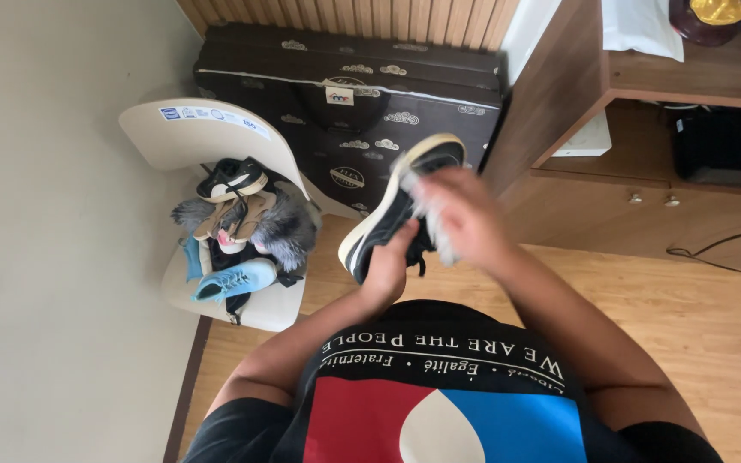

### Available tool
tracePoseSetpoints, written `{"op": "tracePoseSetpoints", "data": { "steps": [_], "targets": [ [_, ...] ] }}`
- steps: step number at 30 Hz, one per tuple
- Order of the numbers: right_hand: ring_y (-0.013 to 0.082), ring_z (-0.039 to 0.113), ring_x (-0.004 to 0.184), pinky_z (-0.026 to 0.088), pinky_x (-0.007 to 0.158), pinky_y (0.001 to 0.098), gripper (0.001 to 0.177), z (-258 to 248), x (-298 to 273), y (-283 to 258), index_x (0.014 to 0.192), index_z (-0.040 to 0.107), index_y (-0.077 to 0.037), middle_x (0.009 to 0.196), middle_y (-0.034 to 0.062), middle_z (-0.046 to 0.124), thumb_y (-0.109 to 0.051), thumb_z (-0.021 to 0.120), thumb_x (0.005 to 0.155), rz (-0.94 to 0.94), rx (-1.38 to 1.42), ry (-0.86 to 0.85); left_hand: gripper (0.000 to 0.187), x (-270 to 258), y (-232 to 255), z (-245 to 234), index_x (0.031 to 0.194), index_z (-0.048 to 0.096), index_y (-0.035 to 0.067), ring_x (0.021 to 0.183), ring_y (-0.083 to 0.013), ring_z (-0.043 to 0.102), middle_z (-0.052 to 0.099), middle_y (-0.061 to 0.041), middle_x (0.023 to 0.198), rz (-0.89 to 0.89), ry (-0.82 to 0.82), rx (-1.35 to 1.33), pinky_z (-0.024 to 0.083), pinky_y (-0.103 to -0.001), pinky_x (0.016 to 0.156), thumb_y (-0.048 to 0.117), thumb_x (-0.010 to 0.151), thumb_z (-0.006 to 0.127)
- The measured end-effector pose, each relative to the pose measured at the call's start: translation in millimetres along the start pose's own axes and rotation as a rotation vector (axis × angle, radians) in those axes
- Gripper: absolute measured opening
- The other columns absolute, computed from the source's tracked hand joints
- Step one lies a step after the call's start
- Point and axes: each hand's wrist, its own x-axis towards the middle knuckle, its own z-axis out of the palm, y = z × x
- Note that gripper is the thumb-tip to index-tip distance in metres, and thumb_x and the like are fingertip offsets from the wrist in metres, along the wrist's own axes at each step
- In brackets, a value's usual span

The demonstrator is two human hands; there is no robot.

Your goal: Cleaning a black shoe with a white cloth in a hotel room.

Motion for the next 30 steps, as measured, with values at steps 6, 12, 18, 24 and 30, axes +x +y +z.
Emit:
{"op": "tracePoseSetpoints", "data": {
  "steps": [6, 12, 18, 24, 30],
  "targets": [
    [0.032, 0.06, 0.096, 0.055, 0.078, 0.0388, 0.03, -1.2, 1.6, -26.4, 0.113, 0.076, -0.018, 0.119, 0.0063, 0.066, -0.007, 0.07, 0.087, -0.251, -0.362, -0.141, 0.031, 39.0, -60.1, -40.3, 0.075, 0.068, -0.002, 0.034, -0.0199, 0.06, 0.069, -0.016, 0.062, 0.187, -0.231, 0.441, 0.047, -0.026, 0.031, 0.015, 0.1, 0.066],
    [0.0386, 0.062, 0.094, 0.054, 0.078, 0.0498, 0.06, 9.5, -2.4, -19.7, 0.141, 0.063, -0.019, 0.109, 0.0133, 0.066, -0.003, 0.064, 0.084, -0.206, -0.159, -0.11, 0.028, 36.4, -44.2, -24.2, 0.082, 0.073, 0.002, 0.056, -0.025, 0.068, 0.071, -0.012, 0.067, 0.381, -0.202, 0.639, 0.054, -0.032, 0.049, 0.026, 0.096, 0.068],
    [0.0294, 0.058, 0.093, 0.053, 0.077, 0.0347, 0.035, -2.9, 9.4, -20.1, 0.118, 0.073, -0.021, 0.12, -0.0006, 0.066, -0.01, 0.064, 0.087, -0.326, -0.359, -0.173, 0.022, 37.3, -46.4, -45.7, 0.089, 0.07, -0.008, 0.074, -0.021, 0.068, 0.071, -0.022, 0.08, 0.366, -0.321, 0.525, 0.057, -0.037, 0.064, 0.01, 0.098, 0.06],
    [0.0314, 0.06, 0.093, 0.055, 0.077, 0.0375, 0.043, 20.6, -5.5, -29.6, 0.119, 0.072, -0.017, 0.126, -0.0003, 0.065, -0.001, 0.064, 0.079, -0.285, -0.201, -0.191, 0.025, 61.1, -49.6, -51.7, 0.085, 0.067, -0.005, 0.048, -0.0224, 0.061, 0.065, -0.019, 0.066, 0.254, -0.412, 0.326, 0.048, -0.032, 0.037, 0.011, 0.101, 0.056],
    [0.0345, 0.059, 0.088, 0.053, 0.072, 0.0419, 0.048, -0.5, 11.1, -1.6, 0.124, 0.073, -0.013, 0.125, 0.0049, 0.066, 0.004, 0.061, 0.081, -0.214, -0.335, -0.119, 0.023, 47.0, -44.3, -53.6, 0.081, 0.068, -0.002, 0.052, -0.0215, 0.063, 0.065, -0.017, 0.066, 0.281, -0.429, 0.316, 0.047, -0.028, 0.041, 0.009, 0.098, 0.059]
  ]
}}
